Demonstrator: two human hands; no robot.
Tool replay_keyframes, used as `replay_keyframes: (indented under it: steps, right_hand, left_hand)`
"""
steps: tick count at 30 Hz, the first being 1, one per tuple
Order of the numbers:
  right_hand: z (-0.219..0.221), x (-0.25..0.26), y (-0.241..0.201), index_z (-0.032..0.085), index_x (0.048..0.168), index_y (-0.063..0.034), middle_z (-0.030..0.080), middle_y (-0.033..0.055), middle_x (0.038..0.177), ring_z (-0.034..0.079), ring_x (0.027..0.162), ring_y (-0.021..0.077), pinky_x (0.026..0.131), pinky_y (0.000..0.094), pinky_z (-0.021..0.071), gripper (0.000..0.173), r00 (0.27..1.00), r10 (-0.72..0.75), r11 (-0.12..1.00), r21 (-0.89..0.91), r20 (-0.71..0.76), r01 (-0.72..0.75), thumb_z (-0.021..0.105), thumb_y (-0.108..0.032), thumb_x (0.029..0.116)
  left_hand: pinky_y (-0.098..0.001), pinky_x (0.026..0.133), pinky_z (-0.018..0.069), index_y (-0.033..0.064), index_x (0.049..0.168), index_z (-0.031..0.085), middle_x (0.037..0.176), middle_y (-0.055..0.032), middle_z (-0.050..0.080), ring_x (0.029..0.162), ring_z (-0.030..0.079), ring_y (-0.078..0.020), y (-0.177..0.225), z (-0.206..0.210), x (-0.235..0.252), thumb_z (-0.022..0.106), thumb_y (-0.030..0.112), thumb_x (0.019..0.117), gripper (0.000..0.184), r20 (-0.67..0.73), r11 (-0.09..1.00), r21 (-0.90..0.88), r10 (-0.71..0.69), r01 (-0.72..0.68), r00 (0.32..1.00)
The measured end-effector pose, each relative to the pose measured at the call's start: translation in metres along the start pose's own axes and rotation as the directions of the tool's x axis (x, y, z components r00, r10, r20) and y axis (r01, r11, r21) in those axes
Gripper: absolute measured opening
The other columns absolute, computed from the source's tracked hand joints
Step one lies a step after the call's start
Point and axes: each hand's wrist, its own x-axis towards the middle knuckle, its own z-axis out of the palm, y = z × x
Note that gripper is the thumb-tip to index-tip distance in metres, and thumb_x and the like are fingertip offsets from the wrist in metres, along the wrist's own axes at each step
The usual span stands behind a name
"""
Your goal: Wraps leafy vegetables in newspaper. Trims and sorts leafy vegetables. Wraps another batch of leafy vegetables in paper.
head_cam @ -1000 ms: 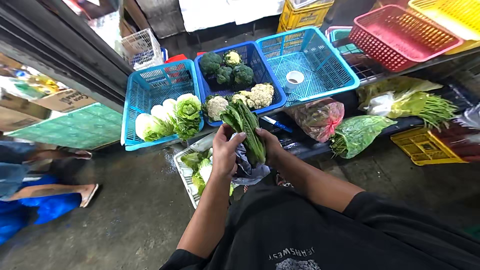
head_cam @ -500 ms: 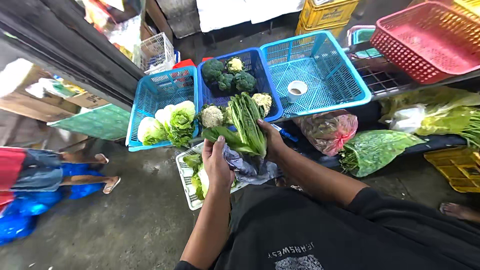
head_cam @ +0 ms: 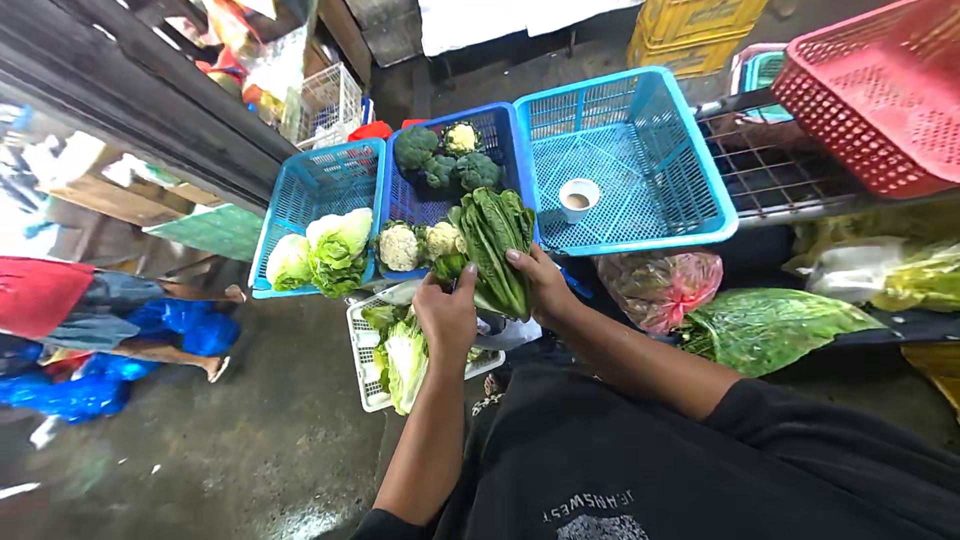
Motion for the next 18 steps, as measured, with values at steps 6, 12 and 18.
replay_keyframes:
  steps: [6,12,18]
  right_hand:
    - [-0.018,-0.002,-0.008,0.049,0.143,-0.0140,0.069,0.0103,0.119,0.070,0.104,0.0211,0.090,0.0414,0.0609,0.063,0.998,-0.058,0.998,-0.016,0.036,0.058,0.074,-0.040,0.0916]
    - [-0.027,-0.001,-0.011,0.048,0.143,-0.0123,0.069,0.0118,0.120,0.070,0.106,0.0225,0.092,0.0424,0.0605,0.062,0.989,-0.098,0.995,0.003,0.108,0.099,0.076,-0.031,0.0913]
    - [-0.038,0.002,-0.019,0.044,0.148,-0.0141,0.067,0.0120,0.123,0.069,0.108,0.0231,0.094,0.0433,0.0598,0.067,0.985,-0.095,0.995,-0.019,0.147,0.099,0.074,-0.040,0.0928]
  left_hand:
    - [-0.0295,0.079,0.0628,0.0039,0.123,0.066,0.103,-0.0017,0.074,0.089,0.072,-0.0083,0.004,0.014,-0.011,0.074,0.012,0.0910,0.034,0.028,0.944,-0.131,0.310,-0.304,0.950]
    - [-0.0307,0.084,0.0620,0.0097,0.136,0.062,0.116,-0.0029,0.072,0.097,0.071,-0.0085,0.010,0.026,0.004,0.073,0.016,0.0945,0.043,0.035,0.960,-0.029,0.279,-0.278,0.960]
    - [-0.0271,0.078,0.0599,0.0096,0.107,0.075,0.104,-0.0008,0.068,0.091,0.067,-0.0088,0.013,0.033,0.013,0.073,0.010,0.0934,0.014,0.013,0.951,-0.023,0.310,-0.309,0.951]
